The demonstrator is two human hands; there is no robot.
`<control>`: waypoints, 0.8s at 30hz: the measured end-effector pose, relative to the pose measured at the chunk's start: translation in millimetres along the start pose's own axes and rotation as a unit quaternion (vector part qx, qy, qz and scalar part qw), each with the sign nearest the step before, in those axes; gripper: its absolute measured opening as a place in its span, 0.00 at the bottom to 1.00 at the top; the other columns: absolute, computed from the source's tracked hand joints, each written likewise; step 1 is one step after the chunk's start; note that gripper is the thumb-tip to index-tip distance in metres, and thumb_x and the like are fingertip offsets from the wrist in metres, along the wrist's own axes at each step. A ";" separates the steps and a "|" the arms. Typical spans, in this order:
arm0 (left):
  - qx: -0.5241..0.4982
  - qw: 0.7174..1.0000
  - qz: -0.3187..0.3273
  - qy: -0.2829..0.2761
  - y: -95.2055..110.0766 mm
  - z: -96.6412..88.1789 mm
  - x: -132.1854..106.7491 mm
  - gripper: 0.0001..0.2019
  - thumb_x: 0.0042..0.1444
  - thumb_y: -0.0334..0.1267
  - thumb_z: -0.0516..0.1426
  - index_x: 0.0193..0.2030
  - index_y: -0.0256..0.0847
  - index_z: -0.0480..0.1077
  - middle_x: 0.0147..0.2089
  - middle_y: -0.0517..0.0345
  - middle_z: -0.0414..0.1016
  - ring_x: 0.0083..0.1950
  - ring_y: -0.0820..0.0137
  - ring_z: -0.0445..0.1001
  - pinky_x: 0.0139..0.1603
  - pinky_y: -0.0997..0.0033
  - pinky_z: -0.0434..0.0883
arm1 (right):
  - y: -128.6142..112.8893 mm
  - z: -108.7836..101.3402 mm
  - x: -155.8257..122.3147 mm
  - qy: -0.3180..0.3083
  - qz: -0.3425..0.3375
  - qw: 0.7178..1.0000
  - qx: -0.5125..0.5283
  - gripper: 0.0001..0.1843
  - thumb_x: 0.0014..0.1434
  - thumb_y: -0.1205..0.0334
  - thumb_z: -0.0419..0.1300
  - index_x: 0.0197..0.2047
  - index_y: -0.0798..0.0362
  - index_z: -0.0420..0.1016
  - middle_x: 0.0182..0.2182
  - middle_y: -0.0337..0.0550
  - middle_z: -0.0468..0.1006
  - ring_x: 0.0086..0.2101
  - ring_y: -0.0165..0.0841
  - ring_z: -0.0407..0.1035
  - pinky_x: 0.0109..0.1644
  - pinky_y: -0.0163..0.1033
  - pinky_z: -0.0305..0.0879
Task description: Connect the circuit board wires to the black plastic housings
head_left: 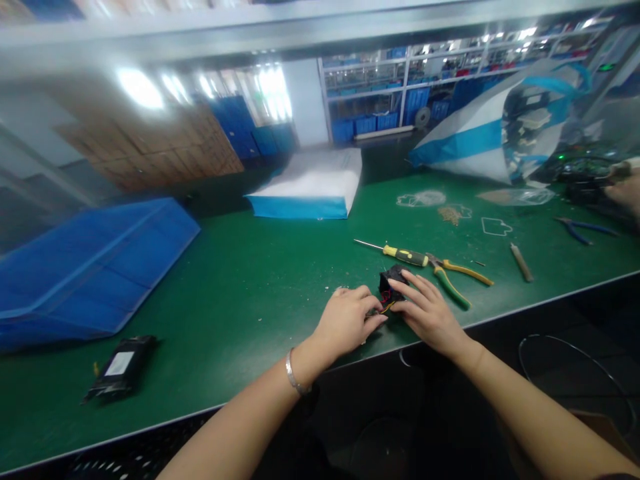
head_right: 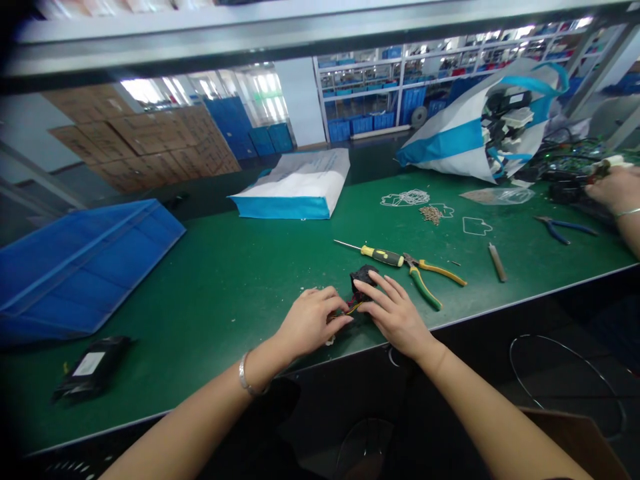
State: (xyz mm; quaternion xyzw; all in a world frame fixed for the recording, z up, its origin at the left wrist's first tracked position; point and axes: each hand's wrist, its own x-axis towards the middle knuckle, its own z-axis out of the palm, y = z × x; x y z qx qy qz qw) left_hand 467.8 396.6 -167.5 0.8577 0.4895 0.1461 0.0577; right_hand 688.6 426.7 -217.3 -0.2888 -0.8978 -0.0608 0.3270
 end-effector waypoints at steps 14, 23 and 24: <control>-0.017 0.998 -0.037 0.045 9.5 6.1 4.9 0.05 0.57 0.39 0.59 0.38 0.43 0.68 0.46 0.61 0.71 0.43 0.67 0.70 0.45 0.63 0.63 | 66.8 -10.2 -39.5 -0.025 0.354 0.913 -0.200 0.40 0.55 0.40 0.58 0.63 0.57 0.56 0.63 0.64 0.54 0.61 0.60 0.47 0.57 0.68 0.51; -0.033 0.998 -0.017 0.055 7.3 7.6 1.3 0.10 0.62 0.39 0.54 0.50 0.54 0.68 0.48 0.64 0.71 0.45 0.70 0.70 0.46 0.64 0.61 | 56.0 -30.1 -46.7 -0.036 0.463 0.885 0.008 0.34 0.60 0.44 0.51 0.61 0.60 0.64 0.51 0.62 0.70 0.51 0.52 0.64 0.56 0.55 0.60; -0.031 0.998 -0.017 0.052 6.0 8.0 0.6 0.09 0.62 0.40 0.54 0.48 0.52 0.69 0.47 0.63 0.71 0.45 0.69 0.70 0.46 0.63 0.61 | 48.6 -35.4 -48.2 -0.012 0.501 0.859 0.107 0.33 0.59 0.43 0.52 0.60 0.58 0.66 0.51 0.59 0.71 0.51 0.50 0.65 0.55 0.52 0.62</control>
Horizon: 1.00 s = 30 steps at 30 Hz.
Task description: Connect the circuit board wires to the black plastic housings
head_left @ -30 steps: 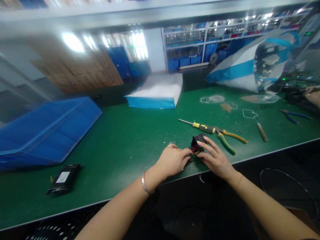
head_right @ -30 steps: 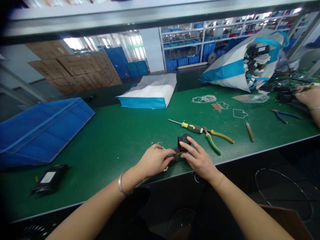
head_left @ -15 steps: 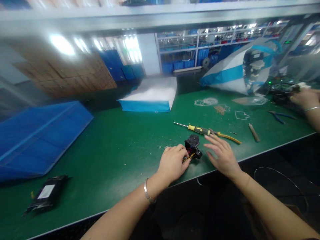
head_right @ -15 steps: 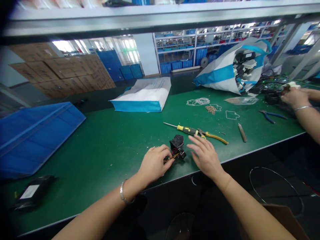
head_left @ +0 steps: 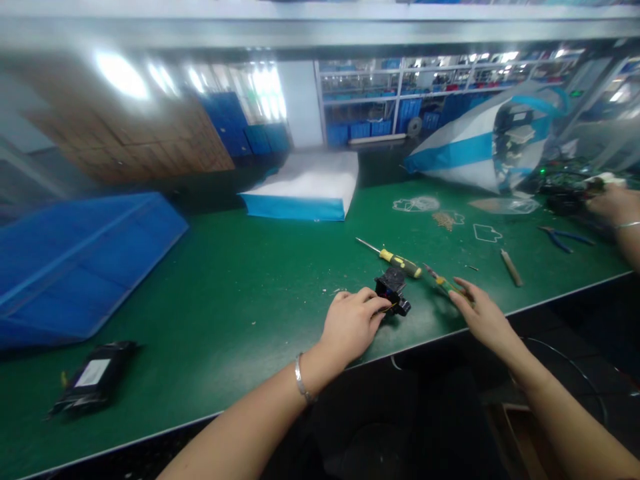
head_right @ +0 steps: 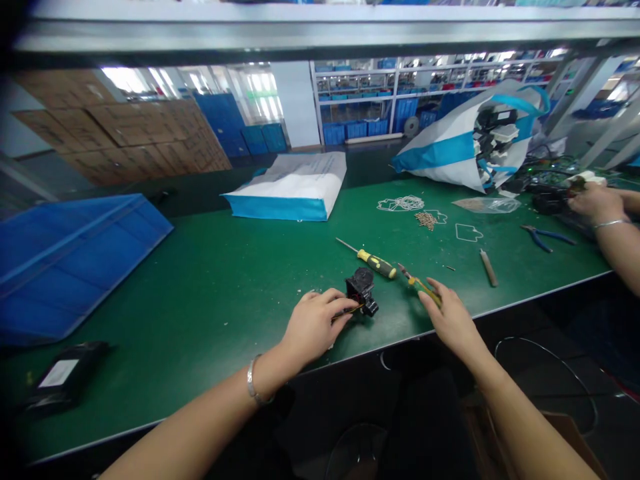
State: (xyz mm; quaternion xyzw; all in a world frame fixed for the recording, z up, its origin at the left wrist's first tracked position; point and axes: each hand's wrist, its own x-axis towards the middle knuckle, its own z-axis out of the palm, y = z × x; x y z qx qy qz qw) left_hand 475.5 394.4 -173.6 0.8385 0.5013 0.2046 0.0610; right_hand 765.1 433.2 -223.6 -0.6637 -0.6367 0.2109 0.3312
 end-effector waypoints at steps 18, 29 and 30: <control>0.003 1.000 -0.005 -0.002 0.7 -4.1 -1.4 0.07 0.61 0.39 0.52 0.39 0.43 0.71 0.45 0.59 0.72 0.43 0.68 0.70 0.46 0.61 0.62 | -66.8 15.4 -109.4 -0.378 0.127 0.811 0.429 0.26 0.58 0.56 0.61 0.59 0.48 0.68 0.54 0.47 0.72 0.54 0.43 0.65 0.63 0.51 0.53; -0.011 1.000 0.003 -0.003 -0.2 -3.4 -2.4 0.08 0.61 0.39 0.52 0.40 0.43 0.72 0.45 0.59 0.73 0.44 0.67 0.71 0.48 0.61 0.62 | -77.6 8.7 -101.6 -0.371 0.044 0.867 0.331 0.25 0.58 0.53 0.58 0.58 0.53 0.69 0.47 0.46 0.76 0.49 0.45 0.67 0.58 0.51 0.59; -0.010 1.000 0.003 -0.003 -0.3 -3.3 -2.7 0.07 0.61 0.39 0.53 0.40 0.43 0.72 0.45 0.59 0.73 0.44 0.67 0.71 0.48 0.61 0.62 | -78.0 8.2 -100.6 -0.369 0.046 0.869 0.326 0.26 0.58 0.52 0.58 0.57 0.54 0.70 0.46 0.46 0.76 0.48 0.45 0.68 0.58 0.52 0.59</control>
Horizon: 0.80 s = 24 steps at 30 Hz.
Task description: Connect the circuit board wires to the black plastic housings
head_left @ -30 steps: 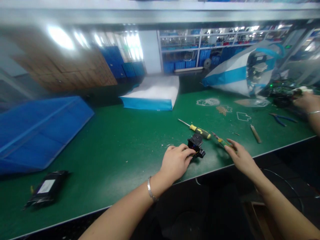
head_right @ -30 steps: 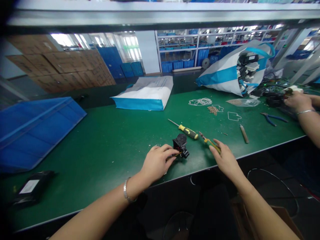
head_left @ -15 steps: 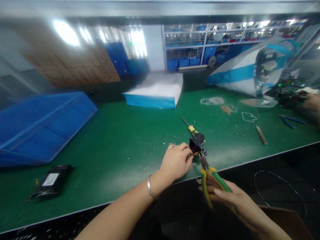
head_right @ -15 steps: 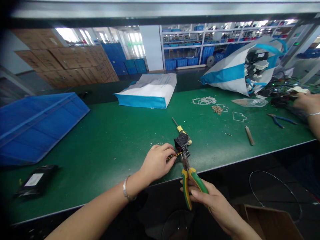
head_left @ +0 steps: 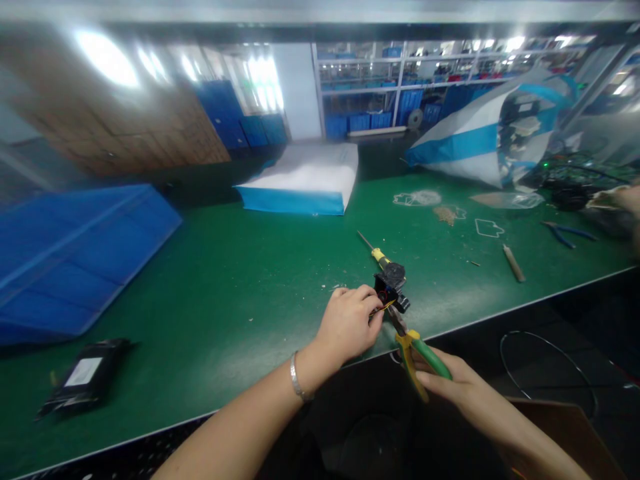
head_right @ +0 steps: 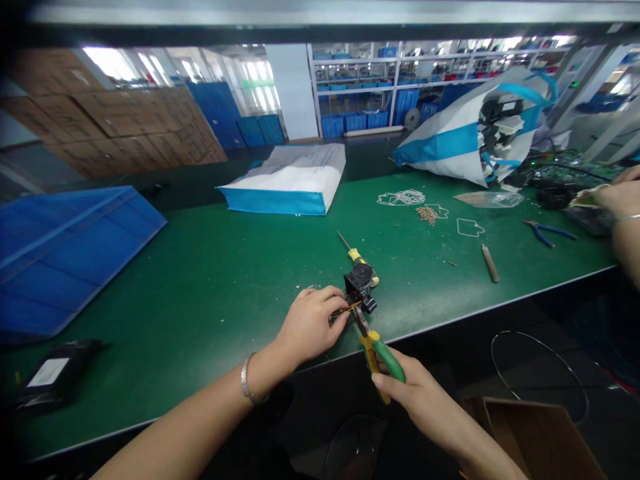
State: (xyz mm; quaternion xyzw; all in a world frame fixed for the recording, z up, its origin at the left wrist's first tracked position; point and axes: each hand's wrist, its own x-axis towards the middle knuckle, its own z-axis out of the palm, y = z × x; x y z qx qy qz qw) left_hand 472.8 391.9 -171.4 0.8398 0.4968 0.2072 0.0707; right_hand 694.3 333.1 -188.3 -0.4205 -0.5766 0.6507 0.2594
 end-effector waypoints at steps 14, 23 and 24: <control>0.001 1.000 0.020 -0.020 0.9 -0.2 1.3 0.12 0.65 0.41 0.48 0.46 0.48 0.72 0.48 0.61 0.74 0.45 0.69 0.72 0.46 0.63 0.59 | -4.3 -25.4 -3.8 0.042 0.053 0.997 0.044 0.23 0.57 0.55 0.61 0.56 0.49 0.72 0.53 0.44 0.74 0.56 0.46 0.63 0.65 0.52 0.49; 0.033 0.998 0.005 -0.059 -2.5 3.8 10.5 0.17 0.67 0.44 0.44 0.41 0.45 0.73 0.38 0.59 0.77 0.36 0.67 0.72 0.41 0.65 0.58 | -4.5 -32.9 -7.9 0.022 0.060 0.997 0.045 0.22 0.57 0.56 0.61 0.55 0.47 0.73 0.54 0.42 0.73 0.58 0.46 0.61 0.66 0.54 0.47; 0.038 0.997 0.005 -0.065 -2.4 3.6 11.1 0.18 0.67 0.44 0.43 0.39 0.44 0.73 0.37 0.59 0.77 0.35 0.67 0.72 0.40 0.65 0.59 | -3.7 -32.8 -8.8 0.024 0.060 0.997 0.050 0.22 0.57 0.56 0.61 0.55 0.47 0.73 0.54 0.43 0.73 0.58 0.46 0.61 0.66 0.54 0.46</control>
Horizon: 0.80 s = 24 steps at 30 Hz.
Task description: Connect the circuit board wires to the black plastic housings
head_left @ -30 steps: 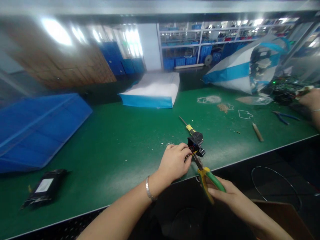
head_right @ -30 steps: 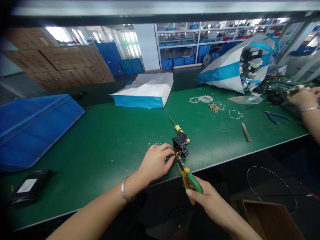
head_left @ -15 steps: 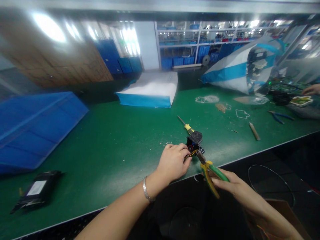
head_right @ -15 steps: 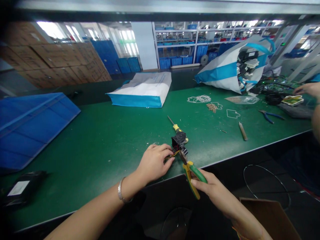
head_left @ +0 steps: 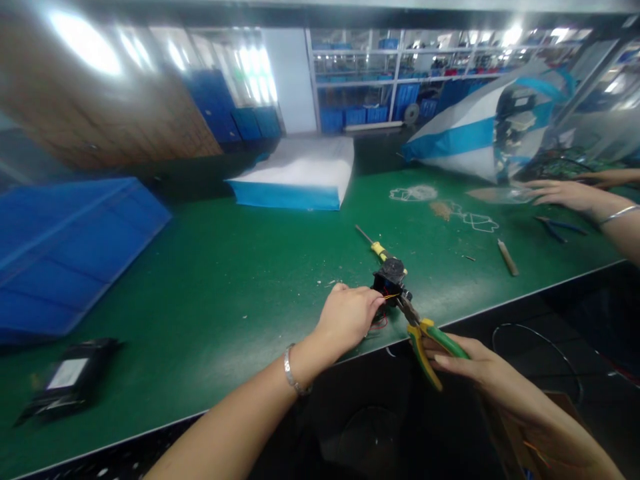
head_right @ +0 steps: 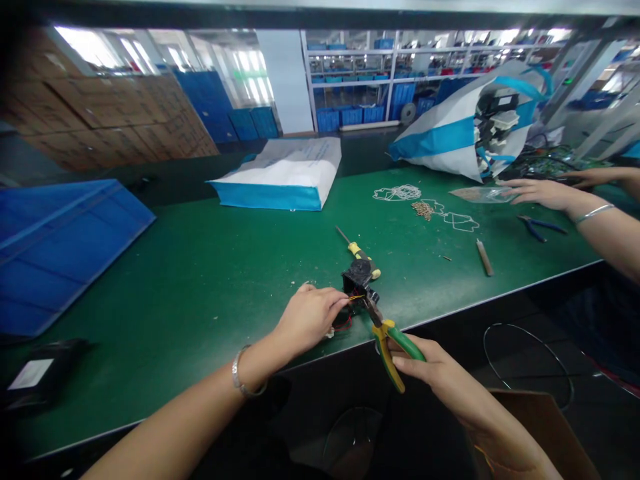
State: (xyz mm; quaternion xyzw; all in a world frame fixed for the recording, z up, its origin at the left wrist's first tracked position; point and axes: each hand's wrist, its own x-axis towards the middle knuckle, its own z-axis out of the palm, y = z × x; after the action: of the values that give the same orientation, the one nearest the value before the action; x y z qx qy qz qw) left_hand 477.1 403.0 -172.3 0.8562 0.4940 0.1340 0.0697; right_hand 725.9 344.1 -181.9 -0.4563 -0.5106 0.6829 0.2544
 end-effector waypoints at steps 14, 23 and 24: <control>-0.065 0.996 -0.043 -0.044 -2.1 -9.8 -0.5 0.20 0.67 0.44 0.41 0.34 0.42 0.70 0.34 0.58 0.76 0.38 0.67 0.72 0.43 0.65 0.61 | 9.0 5.2 -0.7 -0.009 0.014 0.997 0.082 0.25 0.53 0.61 0.65 0.55 0.50 0.72 0.54 0.45 0.73 0.56 0.43 0.64 0.65 0.52 0.51; -0.180 0.979 -0.054 -0.082 -9.0 -17.8 3.4 0.20 0.65 0.45 0.44 0.34 0.41 0.73 0.33 0.57 0.75 0.36 0.68 0.72 0.42 0.66 0.66 | -0.5 7.3 -1.9 -0.023 0.002 0.993 0.115 0.24 0.54 0.61 0.64 0.54 0.52 0.73 0.53 0.48 0.73 0.55 0.44 0.65 0.64 0.54 0.53; -0.218 0.970 -0.063 -0.087 -11.3 -17.8 3.4 0.20 0.64 0.46 0.44 0.34 0.41 0.73 0.34 0.56 0.75 0.36 0.68 0.72 0.42 0.67 0.67 | -1.8 5.9 -2.5 -0.018 0.002 0.992 0.122 0.23 0.53 0.60 0.64 0.54 0.52 0.73 0.53 0.48 0.73 0.55 0.45 0.65 0.64 0.54 0.54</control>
State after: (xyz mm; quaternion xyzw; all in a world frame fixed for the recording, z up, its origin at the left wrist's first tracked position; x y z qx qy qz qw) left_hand 464.1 411.3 -157.7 0.7960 0.4976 0.1586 0.3059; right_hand 721.6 339.9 -179.0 -0.4104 -0.4269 0.7489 0.2974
